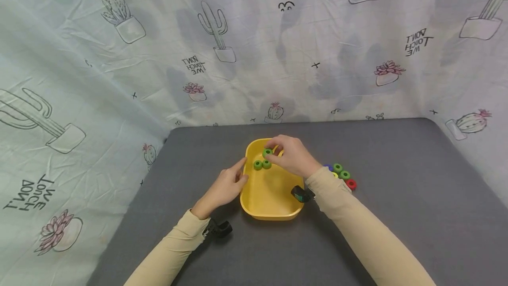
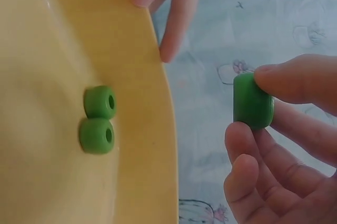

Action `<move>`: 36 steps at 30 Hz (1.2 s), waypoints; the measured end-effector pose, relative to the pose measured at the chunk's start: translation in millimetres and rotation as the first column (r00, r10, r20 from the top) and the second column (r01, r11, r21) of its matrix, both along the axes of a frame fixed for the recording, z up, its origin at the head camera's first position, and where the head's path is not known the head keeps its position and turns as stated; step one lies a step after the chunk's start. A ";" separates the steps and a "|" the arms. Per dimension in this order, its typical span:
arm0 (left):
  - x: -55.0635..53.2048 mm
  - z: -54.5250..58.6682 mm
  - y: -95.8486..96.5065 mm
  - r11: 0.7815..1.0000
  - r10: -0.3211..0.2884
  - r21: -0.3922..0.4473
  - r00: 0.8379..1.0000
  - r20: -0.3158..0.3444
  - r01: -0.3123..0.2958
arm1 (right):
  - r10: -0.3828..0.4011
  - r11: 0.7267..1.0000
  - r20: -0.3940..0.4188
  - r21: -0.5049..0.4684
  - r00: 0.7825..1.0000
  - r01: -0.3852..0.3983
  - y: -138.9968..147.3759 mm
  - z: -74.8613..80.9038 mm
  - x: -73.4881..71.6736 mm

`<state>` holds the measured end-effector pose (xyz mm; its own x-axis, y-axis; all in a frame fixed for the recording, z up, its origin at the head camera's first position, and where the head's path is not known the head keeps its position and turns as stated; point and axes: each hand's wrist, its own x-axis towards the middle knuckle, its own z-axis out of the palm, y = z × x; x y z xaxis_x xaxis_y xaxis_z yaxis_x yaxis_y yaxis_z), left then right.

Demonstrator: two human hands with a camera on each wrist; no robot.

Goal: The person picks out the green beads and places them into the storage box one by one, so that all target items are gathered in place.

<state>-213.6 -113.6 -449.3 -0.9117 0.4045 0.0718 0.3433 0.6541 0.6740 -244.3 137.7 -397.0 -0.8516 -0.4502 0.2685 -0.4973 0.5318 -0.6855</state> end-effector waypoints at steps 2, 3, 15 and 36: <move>-0.1 0.2 0.2 1.000 0.001 -0.001 1.000 -0.001 -0.001 | 0.001 1.000 0.004 0.012 1.000 -0.002 -4.3 -0.8 -2.5; -0.1 0.1 0.3 1.000 0.000 -0.002 1.000 -0.002 0.000 | 0.002 1.000 0.007 0.019 1.000 -0.003 -6.4 -1.2 -3.9; -0.3 0.5 -0.7 1.000 -0.013 0.005 1.000 -0.019 0.013 | 0.018 0.993 0.084 0.114 0.996 -0.028 -29.5 -11.5 -18.7; -1.3 -1.5 -3.3 1.000 -0.020 -0.014 0.999 -0.040 0.019 | 0.042 0.952 0.130 0.295 0.991 -0.079 -56.5 -38.9 -27.5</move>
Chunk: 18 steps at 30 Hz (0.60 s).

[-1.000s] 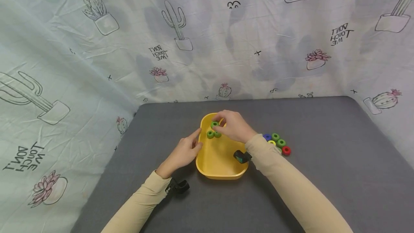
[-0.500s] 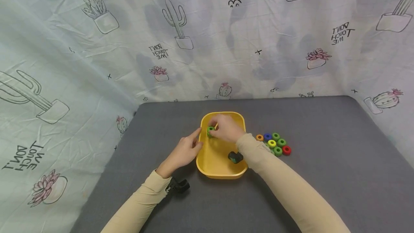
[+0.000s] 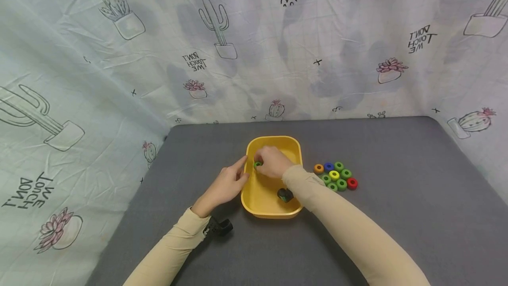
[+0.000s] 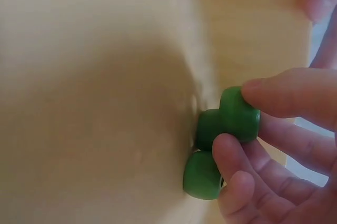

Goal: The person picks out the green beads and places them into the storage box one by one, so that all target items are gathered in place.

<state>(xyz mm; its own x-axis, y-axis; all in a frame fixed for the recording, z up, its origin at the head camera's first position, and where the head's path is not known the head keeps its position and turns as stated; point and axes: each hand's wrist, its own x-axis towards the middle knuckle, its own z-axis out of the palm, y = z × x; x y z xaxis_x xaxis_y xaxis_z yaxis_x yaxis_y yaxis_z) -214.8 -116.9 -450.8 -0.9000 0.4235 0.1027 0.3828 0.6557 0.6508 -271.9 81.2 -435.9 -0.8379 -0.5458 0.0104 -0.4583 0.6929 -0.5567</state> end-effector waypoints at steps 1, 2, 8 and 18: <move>0.0 0.0 0.0 1.000 0.000 -0.001 1.000 0.001 0.000 | 0.001 1.000 -0.004 0.004 1.000 -0.001 -0.5 -0.8 -0.3; -0.1 -0.1 0.0 1.000 0.000 -0.002 1.000 0.001 0.000 | 0.003 1.000 -0.008 0.008 1.000 -0.003 -1.0 -1.6 -0.6; -0.3 0.0 0.2 1.000 0.002 0.002 1.000 0.013 -0.002 | 0.010 1.000 -0.012 0.015 1.000 -0.010 -3.1 -4.2 -2.4; 0.2 0.0 -0.2 1.000 0.000 0.004 1.000 0.023 0.000 | -0.002 1.000 -0.005 -0.006 1.000 0.002 -2.6 -2.3 -2.1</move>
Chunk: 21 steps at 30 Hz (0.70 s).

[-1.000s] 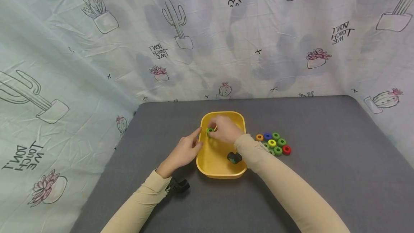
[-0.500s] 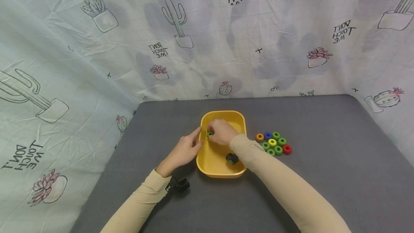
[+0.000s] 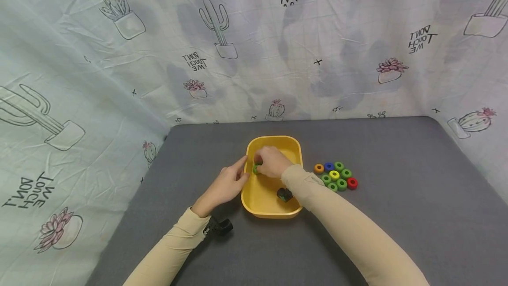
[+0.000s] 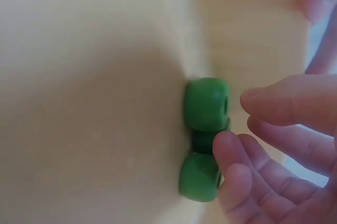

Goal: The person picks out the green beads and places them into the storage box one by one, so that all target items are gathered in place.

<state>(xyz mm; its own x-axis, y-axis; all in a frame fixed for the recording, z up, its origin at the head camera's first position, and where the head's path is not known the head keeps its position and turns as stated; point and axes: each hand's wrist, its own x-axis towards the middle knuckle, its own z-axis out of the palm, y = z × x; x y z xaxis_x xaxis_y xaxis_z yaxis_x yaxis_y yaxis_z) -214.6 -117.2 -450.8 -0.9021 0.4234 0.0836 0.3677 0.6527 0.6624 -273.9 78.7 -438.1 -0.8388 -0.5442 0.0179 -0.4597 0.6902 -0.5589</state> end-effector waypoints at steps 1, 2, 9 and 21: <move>0.1 0.0 0.0 1.000 0.000 -0.001 1.000 0.001 0.000 | -0.003 1.000 0.005 -0.008 1.000 0.003 0.6 0.8 0.2; 0.1 0.1 0.0 1.000 0.000 -0.001 1.000 0.002 0.000 | -0.008 1.000 0.013 -0.018 1.000 0.008 1.3 1.8 0.6; -0.4 0.5 0.6 1.000 0.004 -0.004 1.000 -0.006 -0.004 | -0.028 0.997 0.019 -0.074 0.999 0.029 9.4 16.6 4.5; -0.3 1.0 0.7 1.000 0.000 -0.005 1.000 -0.008 0.000 | -0.087 0.982 -0.006 -0.167 0.996 0.084 35.9 36.3 16.6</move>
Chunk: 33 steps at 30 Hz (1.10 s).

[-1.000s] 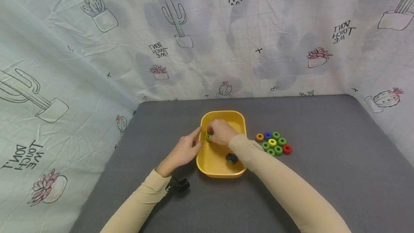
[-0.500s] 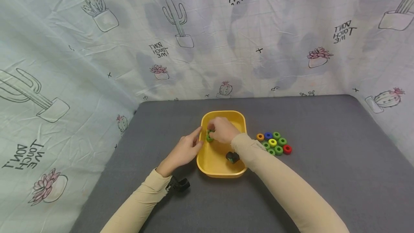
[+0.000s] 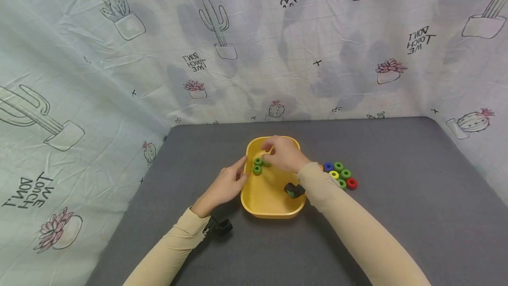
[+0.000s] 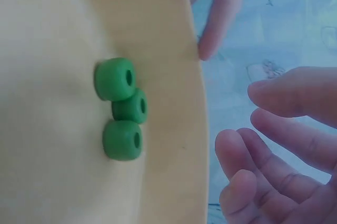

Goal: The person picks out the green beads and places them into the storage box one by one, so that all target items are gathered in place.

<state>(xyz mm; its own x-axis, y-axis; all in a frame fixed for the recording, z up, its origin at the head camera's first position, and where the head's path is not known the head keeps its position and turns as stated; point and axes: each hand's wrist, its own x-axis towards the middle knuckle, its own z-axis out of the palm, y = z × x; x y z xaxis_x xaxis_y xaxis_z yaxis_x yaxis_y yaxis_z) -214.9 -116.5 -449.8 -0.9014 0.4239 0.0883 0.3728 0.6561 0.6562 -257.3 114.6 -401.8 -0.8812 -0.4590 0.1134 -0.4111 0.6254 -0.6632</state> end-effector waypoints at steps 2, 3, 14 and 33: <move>0.0 0.0 -0.2 1.000 0.001 0.001 1.000 -0.001 -0.001 | -0.014 1.000 -0.001 -0.014 1.000 0.014 4.9 1.9 2.6; 0.1 0.0 -0.3 1.000 0.001 0.004 1.000 -0.001 -0.001 | -0.021 1.000 -0.008 -0.018 1.000 0.021 7.3 2.7 4.0; 2.7 -0.1 -1.3 0.999 -0.012 0.039 1.000 0.029 0.011 | -0.085 0.994 -0.053 -0.066 0.995 0.082 36.5 8.8 22.0; 2.0 -1.4 -1.2 0.999 -0.014 0.035 1.000 0.018 0.013 | -0.195 0.981 -0.091 -0.043 0.977 0.192 104.3 10.3 42.7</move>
<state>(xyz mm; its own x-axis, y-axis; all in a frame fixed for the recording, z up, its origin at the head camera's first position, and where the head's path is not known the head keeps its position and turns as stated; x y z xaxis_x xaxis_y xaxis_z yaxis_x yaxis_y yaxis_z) -212.9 -117.7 -451.2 -0.8973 0.4329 0.0868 0.3693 0.6280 0.6851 -214.6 218.9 -391.5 -0.9374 -0.2755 0.2131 -0.3466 0.6768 -0.6495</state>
